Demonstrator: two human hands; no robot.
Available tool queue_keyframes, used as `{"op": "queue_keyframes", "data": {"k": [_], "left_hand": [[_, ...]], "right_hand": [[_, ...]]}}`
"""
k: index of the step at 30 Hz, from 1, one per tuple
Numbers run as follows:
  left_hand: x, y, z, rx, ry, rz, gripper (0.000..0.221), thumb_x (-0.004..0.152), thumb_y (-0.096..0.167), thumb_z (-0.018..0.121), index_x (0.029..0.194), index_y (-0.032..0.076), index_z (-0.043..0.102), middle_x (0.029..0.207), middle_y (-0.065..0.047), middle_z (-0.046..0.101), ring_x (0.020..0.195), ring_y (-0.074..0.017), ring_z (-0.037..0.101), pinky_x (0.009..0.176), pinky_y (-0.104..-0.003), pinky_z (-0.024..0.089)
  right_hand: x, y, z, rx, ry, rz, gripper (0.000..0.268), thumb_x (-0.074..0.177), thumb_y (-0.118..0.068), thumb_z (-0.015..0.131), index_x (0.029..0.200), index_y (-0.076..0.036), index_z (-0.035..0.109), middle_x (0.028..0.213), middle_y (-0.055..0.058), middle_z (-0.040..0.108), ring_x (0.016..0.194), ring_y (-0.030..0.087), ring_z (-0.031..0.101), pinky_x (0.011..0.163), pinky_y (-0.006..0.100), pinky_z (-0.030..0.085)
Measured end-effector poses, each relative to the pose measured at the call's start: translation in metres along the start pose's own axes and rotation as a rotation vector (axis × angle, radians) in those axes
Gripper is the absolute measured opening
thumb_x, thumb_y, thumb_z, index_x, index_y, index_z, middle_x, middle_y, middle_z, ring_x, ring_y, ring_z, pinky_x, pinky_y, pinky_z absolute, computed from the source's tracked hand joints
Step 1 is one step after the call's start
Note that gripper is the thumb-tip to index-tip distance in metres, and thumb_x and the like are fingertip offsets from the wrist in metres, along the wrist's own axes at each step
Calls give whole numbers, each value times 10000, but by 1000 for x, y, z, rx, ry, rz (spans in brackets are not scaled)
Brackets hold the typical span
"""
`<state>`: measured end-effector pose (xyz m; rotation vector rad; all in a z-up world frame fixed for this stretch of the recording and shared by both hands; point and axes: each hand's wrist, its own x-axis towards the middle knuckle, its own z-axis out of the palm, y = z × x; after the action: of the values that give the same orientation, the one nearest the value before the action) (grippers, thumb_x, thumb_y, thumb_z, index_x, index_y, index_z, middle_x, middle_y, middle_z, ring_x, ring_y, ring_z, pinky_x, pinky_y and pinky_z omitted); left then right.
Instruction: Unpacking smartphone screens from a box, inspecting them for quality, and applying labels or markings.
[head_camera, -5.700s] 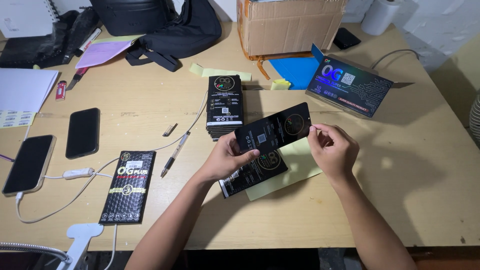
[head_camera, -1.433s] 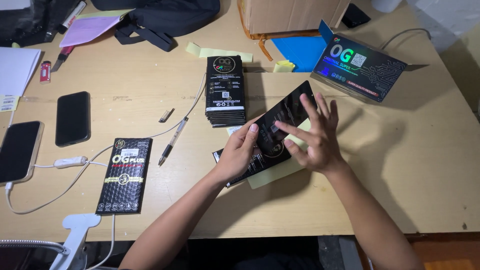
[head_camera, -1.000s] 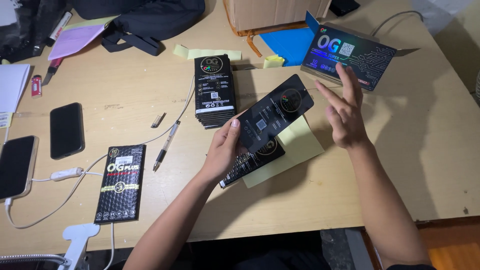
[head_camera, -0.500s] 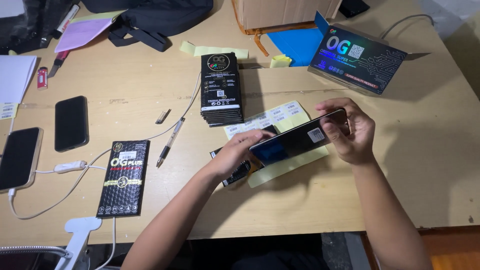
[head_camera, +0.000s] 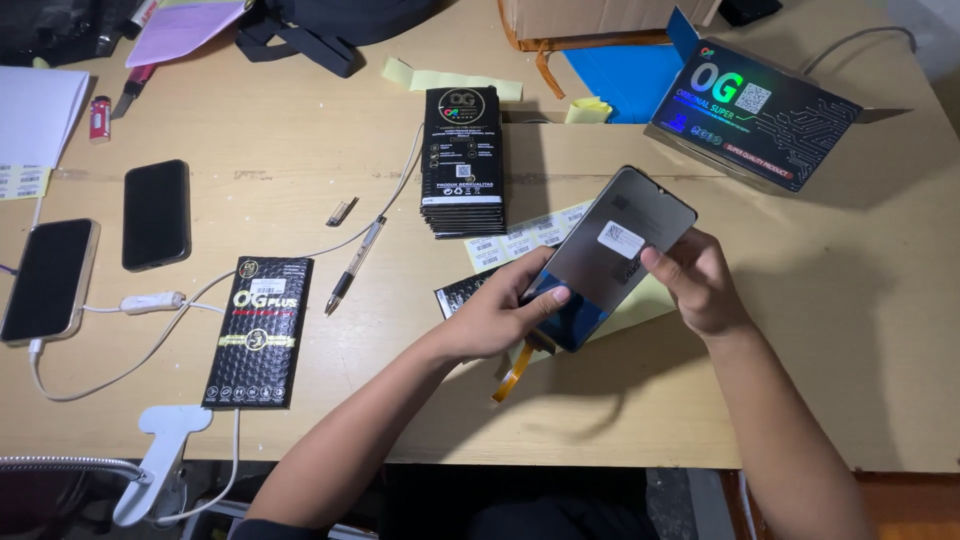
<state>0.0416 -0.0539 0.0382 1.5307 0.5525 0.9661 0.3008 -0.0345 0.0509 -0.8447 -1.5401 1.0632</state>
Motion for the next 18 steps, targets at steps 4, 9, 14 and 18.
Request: {"op": "queue_keyframes", "data": {"k": [4, 9, 14, 18], "left_hand": [[1, 6, -6, -16, 89, 54, 250, 1020, 175, 623, 1254, 89, 599, 912, -66, 670, 916, -121, 541, 888, -364, 508], [-1, 24, -14, -145, 293, 56, 261, 1051, 212, 578, 1288, 106, 557, 1015, -61, 637, 1005, -176, 551, 969, -441, 489], [-2, 51, -12, -195, 407, 56, 325, 1053, 236, 572, 1327, 70, 514, 1068, -69, 589, 1061, -204, 561, 995, -472, 485], [-1, 47, -11, -171, 461, 34, 395, 1058, 254, 563, 1380, 37, 492, 1128, -118, 572, 1114, -248, 572, 1030, -508, 465]], "right_hand": [[-10, 14, 10, 7, -105, 11, 179, 951, -128, 679, 1014, 40, 686, 790, 124, 681, 790, 117, 632, 737, 293, 546], [-10, 12, 22, -153, -160, 57, 205, 978, -122, 635, 1040, 44, 739, 804, 171, 750, 756, 253, 735, 738, 380, 583], [-1, 18, 18, -432, -86, 22, 116, 958, -58, 699, 1028, 16, 754, 794, 167, 742, 763, 265, 732, 726, 399, 582], [3, 9, 27, -743, -91, -34, 106, 954, -90, 738, 1023, -14, 766, 829, 162, 742, 814, 311, 728, 736, 396, 563]]}}
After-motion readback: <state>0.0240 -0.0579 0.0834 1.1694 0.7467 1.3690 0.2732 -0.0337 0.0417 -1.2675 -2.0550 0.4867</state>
